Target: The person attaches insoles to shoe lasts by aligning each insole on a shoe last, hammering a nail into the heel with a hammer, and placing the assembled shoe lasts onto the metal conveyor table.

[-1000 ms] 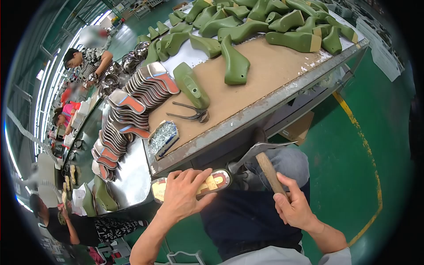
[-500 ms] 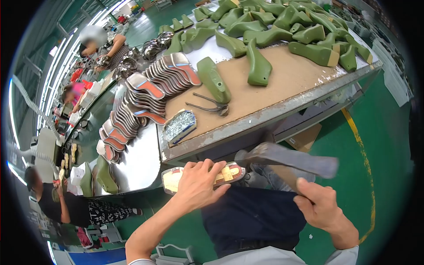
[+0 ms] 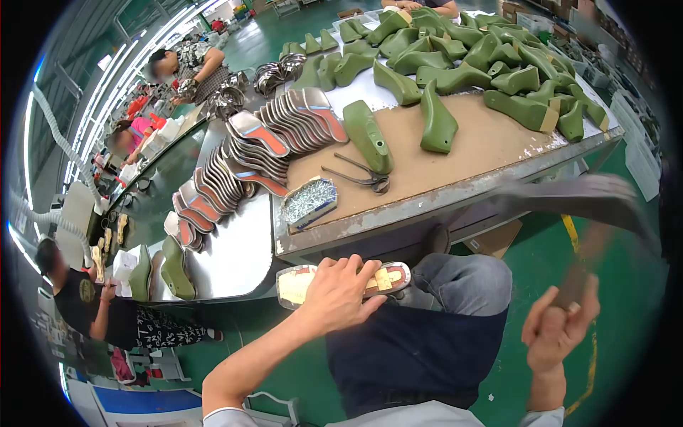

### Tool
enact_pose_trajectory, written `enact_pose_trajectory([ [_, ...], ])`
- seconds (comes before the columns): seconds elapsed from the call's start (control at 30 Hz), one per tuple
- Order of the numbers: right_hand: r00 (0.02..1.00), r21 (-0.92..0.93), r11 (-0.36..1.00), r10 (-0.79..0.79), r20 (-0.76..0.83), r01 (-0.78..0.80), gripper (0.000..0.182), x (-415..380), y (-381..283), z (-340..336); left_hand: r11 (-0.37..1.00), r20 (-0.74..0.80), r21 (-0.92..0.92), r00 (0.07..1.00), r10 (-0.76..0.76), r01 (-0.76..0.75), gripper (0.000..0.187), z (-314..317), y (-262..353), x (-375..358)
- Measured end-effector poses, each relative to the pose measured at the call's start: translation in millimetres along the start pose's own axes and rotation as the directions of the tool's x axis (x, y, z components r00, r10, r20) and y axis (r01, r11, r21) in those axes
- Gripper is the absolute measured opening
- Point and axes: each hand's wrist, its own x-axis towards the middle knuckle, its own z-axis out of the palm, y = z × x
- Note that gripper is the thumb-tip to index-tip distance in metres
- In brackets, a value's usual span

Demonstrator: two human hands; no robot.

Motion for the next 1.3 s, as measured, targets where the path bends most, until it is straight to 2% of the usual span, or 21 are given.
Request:
enact_pose_trajectory([
  [0.03, 1.000, 0.003, 1.000, 0.009, 0.018, -0.009, 0.031, -1, 0, 3, 1.000, 0.013, 0.001, 1.000, -0.006, 0.006, 0.056, -1, 1, 1],
  [0.1, 0.927, -0.295, 0.955, 0.083, 0.366, 0.031, 0.030, -15, 25, 35, 1.000, 0.015, -0.007, 1.000, -0.020, 0.021, 0.056, -4, 4, 0],
  [0.17, 0.953, -0.329, 0.940, 0.015, 0.302, 0.089, 0.032, -2, 24, 31, 1.000, 0.004, -0.006, 1.000, -0.007, 0.007, 0.056, -6, 3, 7],
  [0.27, 0.982, -0.194, 0.981, 0.060, 0.181, -0.025, 0.038, -16, 24, 16, 0.999, 0.027, -0.031, 0.999, -0.028, 0.029, 0.055, -5, 4, 2],
  [0.33, 0.968, -0.284, 0.959, 0.053, 0.246, 0.019, 0.051, -14, 23, 12, 0.999, 0.034, -0.026, 0.999, -0.026, 0.027, 0.056, -3, 2, 2],
  [0.43, 0.854, -0.400, 0.914, 0.150, 0.498, 0.073, 0.051, -12, 36, 20, 0.999, 0.040, -0.049, 0.999, -0.013, 0.015, 0.058, -2, 2, 3],
  [0.53, 0.956, -0.426, 0.894, -0.009, 0.294, 0.139, 0.050, 13, 58, 24, 0.997, 0.085, -0.074, 0.996, 0.019, -0.013, 0.062, 10, 3, 15],
  [0.63, 0.950, -0.578, 0.816, 0.182, 0.252, -0.003, 0.046, 71, 86, 32, 0.995, 0.159, -0.099, 0.987, -0.005, 0.021, 0.068, -2, -2, 25],
  [0.67, 0.924, -0.643, 0.765, 0.272, 0.270, -0.037, 0.045, 91, 98, 33, 0.973, 0.074, -0.211, 0.995, -0.074, 0.088, 0.066, -23, -11, 15],
  [0.7, 0.917, -0.700, 0.714, 0.276, 0.289, 0.005, 0.046, 97, 125, 30, 0.938, -0.004, -0.323, 0.991, -0.137, 0.129, 0.065, -46, -15, 4],
  [0.73, 0.936, -0.662, 0.747, 0.191, 0.296, 0.057, 0.047, 100, 145, 28, 0.881, -0.107, -0.433, 0.960, -0.260, 0.191, 0.063, -76, -23, -15],
  [0.77, 0.951, -0.631, 0.768, 0.106, 0.290, 0.107, 0.048, 102, 160, 28, 0.766, -0.112, -0.570, 0.896, -0.429, 0.295, 0.063, -102, -33, -40],
  [0.8, 0.947, -0.630, 0.774, 0.148, 0.286, 0.069, 0.049, 104, 169, 27, 0.641, -0.235, -0.752, 0.847, -0.478, 0.154, 0.064, -110, -52, -70],
  [0.83, 0.940, -0.640, 0.768, 0.201, 0.277, 0.024, 0.050, 105, 172, 25, 0.472, -0.307, -0.882, 0.743, -0.595, 0.014, 0.063, -108, -67, -98],
  [0.87, 0.922, -0.652, 0.758, 0.277, 0.271, -0.036, 0.049, 105, 171, 26, 0.423, -0.356, -0.906, 0.592, -0.723, -0.028, 0.061, -104, -76, -126],
  [0.93, 0.932, -0.613, 0.789, 0.245, 0.268, -0.031, 0.049, 101, 181, 29, 0.313, -0.385, -0.913, 0.305, -0.871, -0.261, 0.058, -73, -104, -168],
  [1.0, 0.933, -0.591, 0.806, 0.245, 0.265, -0.044, 0.049, 99, 186, 30, 0.250, -0.294, -0.865, 0.034, -0.955, -0.435, 0.056, -38, -112, -194],
  [1.1, 0.925, -0.573, 0.818, 0.255, 0.281, -0.051, 0.048, 99, 180, 35, 0.407, -0.240, -0.766, -0.366, -0.899, -0.497, 0.056, 31, -122, -195],
  [1.17, 0.924, -0.568, 0.822, 0.250, 0.289, -0.045, 0.048, 98, 179, 38, 0.392, -0.314, -0.911, -0.404, -0.859, -0.126, 0.053, 104, -138, -209],
  [1.23, 0.925, -0.566, 0.823, 0.248, 0.287, -0.045, 0.047, 100, 177, 41, 0.350, -0.328, -0.936, -0.269, -0.906, -0.038, 0.059, 93, -122, -197],
  [1.3, 0.924, -0.564, 0.824, 0.259, 0.282, -0.059, 0.047, 99, 174, 44, 0.381, -0.407, -0.912, -0.213, -0.888, 0.150, 0.054, 91, -131, -200],
])
